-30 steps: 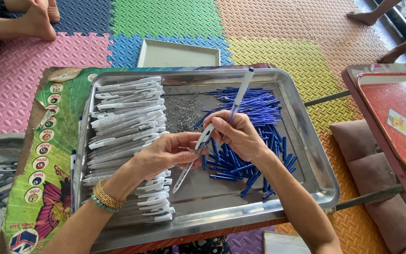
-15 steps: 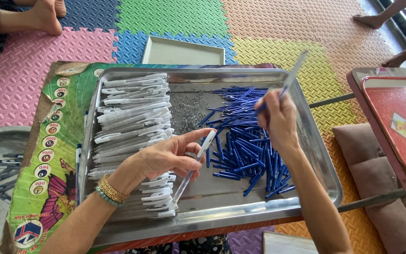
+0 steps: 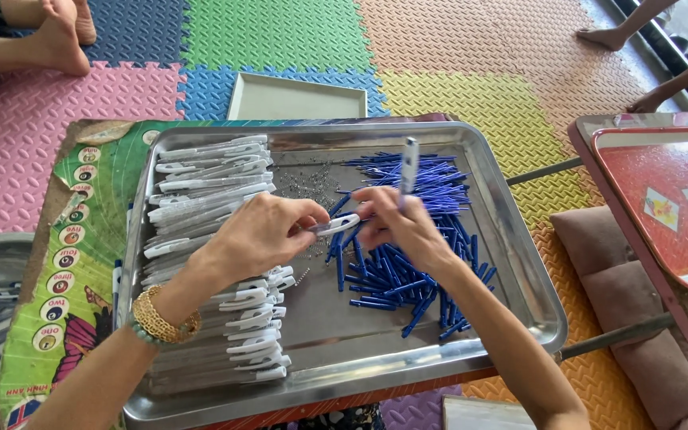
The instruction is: The person assembles ballpoint pens by hand, picking up barrels and inserting blue ink refills and metal springs before snapping on the caps and placing the completed pens into a metal tray.
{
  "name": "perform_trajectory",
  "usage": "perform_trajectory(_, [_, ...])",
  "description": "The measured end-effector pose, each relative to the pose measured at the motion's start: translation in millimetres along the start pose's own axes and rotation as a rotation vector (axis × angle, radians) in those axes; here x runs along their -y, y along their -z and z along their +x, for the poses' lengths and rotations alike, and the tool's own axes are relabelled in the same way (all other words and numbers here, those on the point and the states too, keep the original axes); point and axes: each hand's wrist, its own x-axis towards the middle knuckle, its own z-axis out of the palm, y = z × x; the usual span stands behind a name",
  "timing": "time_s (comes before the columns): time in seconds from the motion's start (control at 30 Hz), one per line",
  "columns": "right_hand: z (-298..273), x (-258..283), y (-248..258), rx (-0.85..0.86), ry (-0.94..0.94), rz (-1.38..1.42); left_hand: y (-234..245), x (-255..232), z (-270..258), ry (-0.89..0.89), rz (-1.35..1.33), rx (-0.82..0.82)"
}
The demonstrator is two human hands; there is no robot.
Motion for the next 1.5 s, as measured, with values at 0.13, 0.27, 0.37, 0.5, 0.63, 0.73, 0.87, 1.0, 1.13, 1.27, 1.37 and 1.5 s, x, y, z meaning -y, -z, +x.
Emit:
perform_trajectory(0.13, [21,-19,-25,0.303,-0.162,0.404,-1,-14,18,0.063,0.603,-0.049])
perform_trajectory(0.27, [31,-47,-20,0.391,-0.253,0.595,-2,-28,20,-0.005,0.814,-0.039])
perform_trajectory(0.37, [35,-61,-12,0.411,-0.259,0.664,-3,-35,20,-0.001,0.875,-0.037])
perform_trajectory(0.5, [35,-57,-7,0.378,-0.258,0.682,12,-41,16,-0.011,0.886,-0.041])
perform_trajectory(0.63, [39,-55,11,0.317,-0.239,0.554,32,-58,0,0.062,0.926,-0.017])
perform_trajectory(0.73, [43,-47,31,0.231,-0.145,0.322,48,-47,-6,0.106,0.941,-0.061])
perform_trajectory(0.87, [42,-30,42,0.139,0.039,-0.013,43,-23,0,0.127,1.021,-0.124])
perform_trajectory(1.0, [39,-28,45,0.077,0.405,-0.612,30,2,4,0.079,1.03,-0.178])
perform_trajectory(1.13, [38,-35,50,0.009,0.584,-0.962,55,17,-14,0.238,0.774,-0.141])
perform_trajectory(1.27, [31,-20,47,-0.042,0.565,-0.87,65,102,-13,0.183,0.264,-0.252])
perform_trajectory(1.37, [40,-32,57,-0.059,0.561,-0.897,57,141,-11,0.102,0.186,-0.369])
perform_trajectory(1.5, [47,-34,72,-0.071,0.573,-0.9,50,226,36,0.05,0.332,-0.503])
